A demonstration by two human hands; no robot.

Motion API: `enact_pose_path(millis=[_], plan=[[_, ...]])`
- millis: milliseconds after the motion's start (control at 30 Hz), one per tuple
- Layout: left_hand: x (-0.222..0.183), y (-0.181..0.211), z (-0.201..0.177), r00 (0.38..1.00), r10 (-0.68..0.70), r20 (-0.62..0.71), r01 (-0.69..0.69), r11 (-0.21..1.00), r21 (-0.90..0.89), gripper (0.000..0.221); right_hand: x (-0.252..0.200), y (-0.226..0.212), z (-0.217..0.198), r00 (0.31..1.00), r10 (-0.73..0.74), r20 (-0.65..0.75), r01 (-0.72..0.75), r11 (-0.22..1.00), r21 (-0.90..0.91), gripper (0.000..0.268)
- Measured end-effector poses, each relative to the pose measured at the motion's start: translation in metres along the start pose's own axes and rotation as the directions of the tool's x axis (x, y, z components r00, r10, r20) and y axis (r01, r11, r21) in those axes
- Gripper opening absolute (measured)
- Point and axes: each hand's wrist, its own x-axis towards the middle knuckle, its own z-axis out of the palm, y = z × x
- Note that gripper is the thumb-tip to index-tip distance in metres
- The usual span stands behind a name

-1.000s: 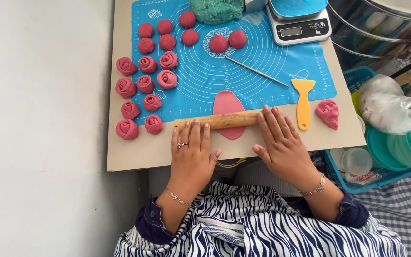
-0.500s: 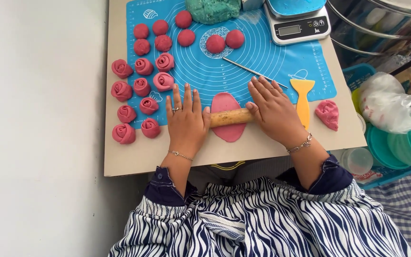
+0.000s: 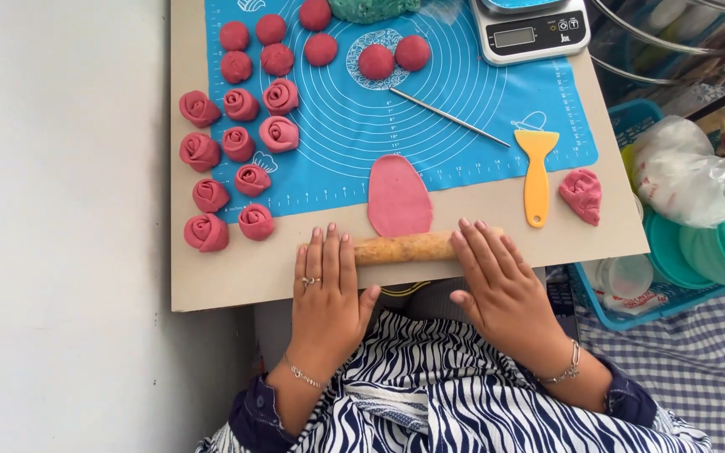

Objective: Flattening and rolling out small pieces of pink dough on a silicone mat using a rolling pin to create decorative shapes.

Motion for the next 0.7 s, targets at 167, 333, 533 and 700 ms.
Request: enact_pose_path(millis=[167, 333, 533, 700], plan=[[-0.009, 0.005, -0.002, 0.999, -0.016, 0.028, 0.014, 0.997, 0.082, 0.072, -0.006, -0.006, -0.003, 1.000, -0.023, -0.015, 0.023, 0.999, -0.042, 0.069], [0.000, 0.001, -0.003, 0.998, -0.015, 0.053, 0.009, 0.994, 0.108, 0.072, -0.001, 0.002, 0.000, 0.999, -0.037, -0.018, 0.036, 0.999, -0.007, 0.069], [0.050, -0.028, 0.025, 0.999, -0.041, 0.022, 0.041, 0.999, -0.030, 0.080, 0.051, 0.027, 0.016, 0.998, 0.057, 0.014, -0.058, 0.995, 0.080, 0.070], [0.100, -0.049, 0.025, 0.979, -0.099, 0.179, 0.110, 0.993, -0.050, 0.083, 0.095, 0.049, 0.027, 0.992, 0.117, 0.037, -0.121, 0.988, 0.098, 0.072]])
